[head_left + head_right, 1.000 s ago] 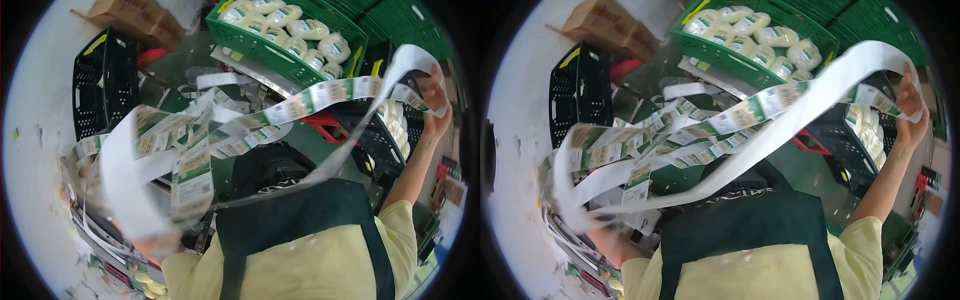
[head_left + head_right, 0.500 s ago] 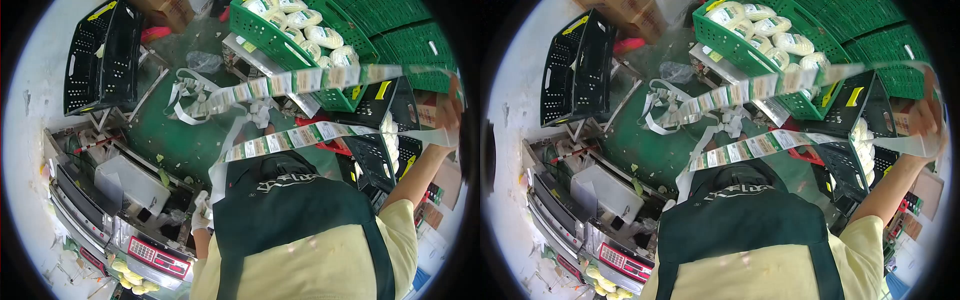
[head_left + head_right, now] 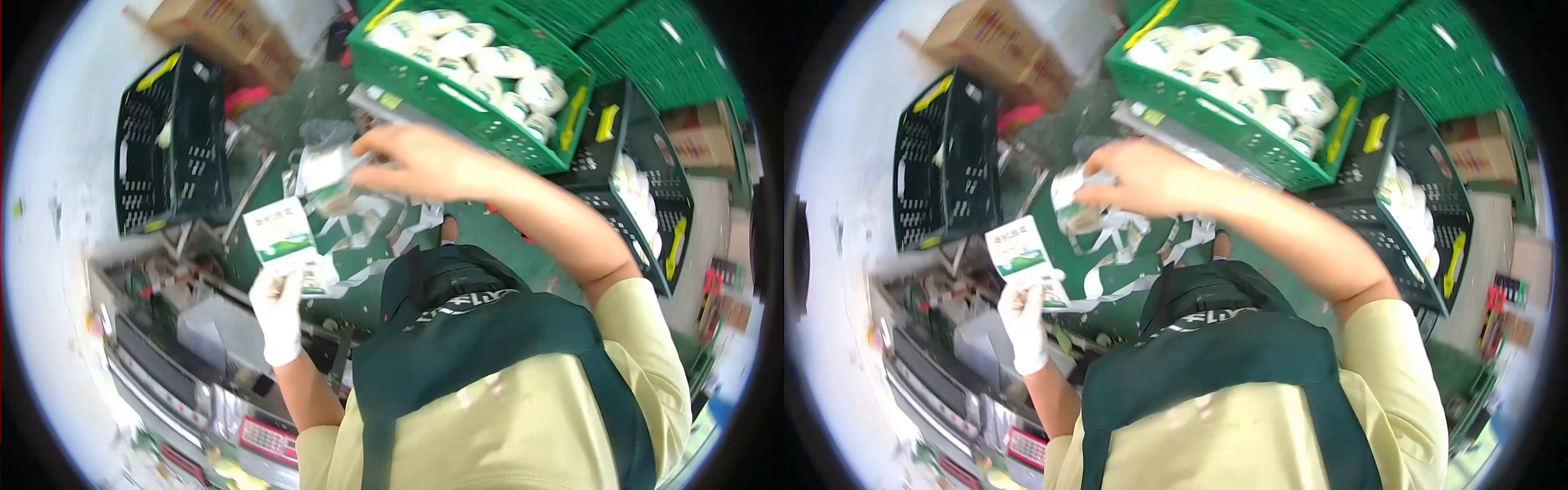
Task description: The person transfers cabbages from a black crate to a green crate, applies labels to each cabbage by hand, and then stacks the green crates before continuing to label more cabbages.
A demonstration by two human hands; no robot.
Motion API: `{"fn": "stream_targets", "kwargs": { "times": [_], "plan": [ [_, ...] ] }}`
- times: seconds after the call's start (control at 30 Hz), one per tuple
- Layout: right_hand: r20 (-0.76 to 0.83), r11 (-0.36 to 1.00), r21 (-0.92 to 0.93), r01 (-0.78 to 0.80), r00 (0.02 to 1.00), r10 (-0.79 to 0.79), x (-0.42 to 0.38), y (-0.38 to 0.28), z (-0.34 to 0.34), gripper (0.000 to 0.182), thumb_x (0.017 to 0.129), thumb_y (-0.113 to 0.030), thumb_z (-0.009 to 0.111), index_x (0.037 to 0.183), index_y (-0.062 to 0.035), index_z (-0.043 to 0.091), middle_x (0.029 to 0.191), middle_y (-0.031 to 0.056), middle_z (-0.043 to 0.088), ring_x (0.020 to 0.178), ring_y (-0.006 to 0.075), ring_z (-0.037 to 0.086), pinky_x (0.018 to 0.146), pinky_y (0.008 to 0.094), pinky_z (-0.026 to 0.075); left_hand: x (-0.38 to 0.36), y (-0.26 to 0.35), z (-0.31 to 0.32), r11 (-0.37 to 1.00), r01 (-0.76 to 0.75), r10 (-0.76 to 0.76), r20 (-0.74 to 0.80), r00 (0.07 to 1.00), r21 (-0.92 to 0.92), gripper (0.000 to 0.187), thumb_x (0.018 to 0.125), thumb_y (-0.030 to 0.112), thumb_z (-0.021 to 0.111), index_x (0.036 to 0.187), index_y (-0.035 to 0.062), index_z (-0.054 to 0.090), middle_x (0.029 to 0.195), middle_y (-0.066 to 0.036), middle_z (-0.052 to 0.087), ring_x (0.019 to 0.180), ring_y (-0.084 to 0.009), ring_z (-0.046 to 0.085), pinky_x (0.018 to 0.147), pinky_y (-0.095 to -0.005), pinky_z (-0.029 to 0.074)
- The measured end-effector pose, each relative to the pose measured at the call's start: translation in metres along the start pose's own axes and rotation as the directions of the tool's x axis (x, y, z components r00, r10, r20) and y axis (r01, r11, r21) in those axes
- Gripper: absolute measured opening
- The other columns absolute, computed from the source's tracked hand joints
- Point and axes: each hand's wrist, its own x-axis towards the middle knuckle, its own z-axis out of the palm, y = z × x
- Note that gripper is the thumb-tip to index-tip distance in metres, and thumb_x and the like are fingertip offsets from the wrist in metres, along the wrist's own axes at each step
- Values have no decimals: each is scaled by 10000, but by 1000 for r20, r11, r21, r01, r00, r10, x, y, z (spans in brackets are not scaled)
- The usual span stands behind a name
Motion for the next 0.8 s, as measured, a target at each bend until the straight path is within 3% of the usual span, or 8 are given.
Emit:
{"fn": "stream_targets", "kwargs": {
  "times": [0.1, 0.27, 0.37, 0.4, 0.47, 0.53, 0.73, 0.8],
  "plan": [
    [108, 696, 699, -166, 986, 127, -46, -1, -1, 550, 955, -360, 575, 1376, -31, 440, 1215, 140, 599, 1129, 215, 564, 982, 359, 438, 13, 20, 56, 995, 85, -72, 234, 970, -50, 171, 905, 3, 626, 1071, -35, 643, 941, -60, 696, 817, -100, 635, 743, -265, 520],
    [-303, 770, 636, 53, 935, 185, -126, 37, 5, 240, 845, -100, 695, 1059, -8, 634, 869, 61, 676, 766, 142, 647, 686, 290, 524, 28, -2, 120, 983, 133, -181, 547, 818, 127, 390, 864, 43, 698, 1225, -33, 572, 1048, -60, 663, 909, -95, 586, 832, -265, 480],
    [-490, 855, 515, 59, 839, 237, -186, 48, 1, 208, 816, -82, 695, 1012, -24, 655, 861, 95, 672, 748, 159, 647, 672, 307, 521, 21, 41, 200, 945, -326, 223, 704, 675, 13, 756, 804, 74, 726, 1439, 21, 319, 1368, -133, 471, 1192, -189, 515, 982, -306, 433],
    [-513, 841, 536, 71, 819, 258, -207, 51, 1, 196, 829, -79, 682, 1014, -18, 653, 865, 101, 666, 754, 169, 647, 674, 310, 520, 12, 54, 229, 965, -191, 260, 698, 667, -177, 741, 820, 38, 713, 1448, 29, 318, 1349, -124, 486, 1209, -200, 506, 1026, -319, 404],
    [-542, 801, 591, 93, 782, 309, -245, 64, 7, 181, 835, -72, 670, 1006, -18, 649, 868, 104, 651, 761, 194, 648, 669, 324, 520, 0, 55, 261, 983, -181, 160, 685, 711, -42, 590, 846, 3, 695, 1371, 19, 428, 1299, -112, 529, 1145, -184, 545, 982, -309, 436],
    [-646, 817, 558, 142, 693, 321, -283, 75, 4, 158, 786, -72, 677, 930, -13, 648, 783, 127, 653, 713, 260, 654, 636, 370, 509, -6, 54, 298, 987, -156, 75, 719, 691, 47, 173, 877, -28, 661, 1039, 1, 609, 1002, -51, 635, 911, -99, 580, 813, -238, 468],
    [-788, 950, 300, 89, 584, 194, -409, 154, -29, 100, 807, -104, 687, 852, -37, 627, 799, 88, 603, 735, 257, 617, 621, 373, 494, -50, 53, 449, 852, -514, 188, 857, 480, 101, 70, 875, 8, 671, 861, 7, 603, 823, -31, 590, 763, -102, 511, 717, -242, 412],
    [-810, 965, 252, 68, 560, 172, -449, 184, -48, 98, 805, -89, 695, 847, -37, 623, 798, 87, 596, 741, 260, 612, 617, 366, 494, -70, 58, 501, 870, -473, 155, 836, 527, 137, 125, 871, 91, 693, 841, 6, 606, 795, -63, 599, 727, -145, 534, 681, -282, 423]
  ]
}}
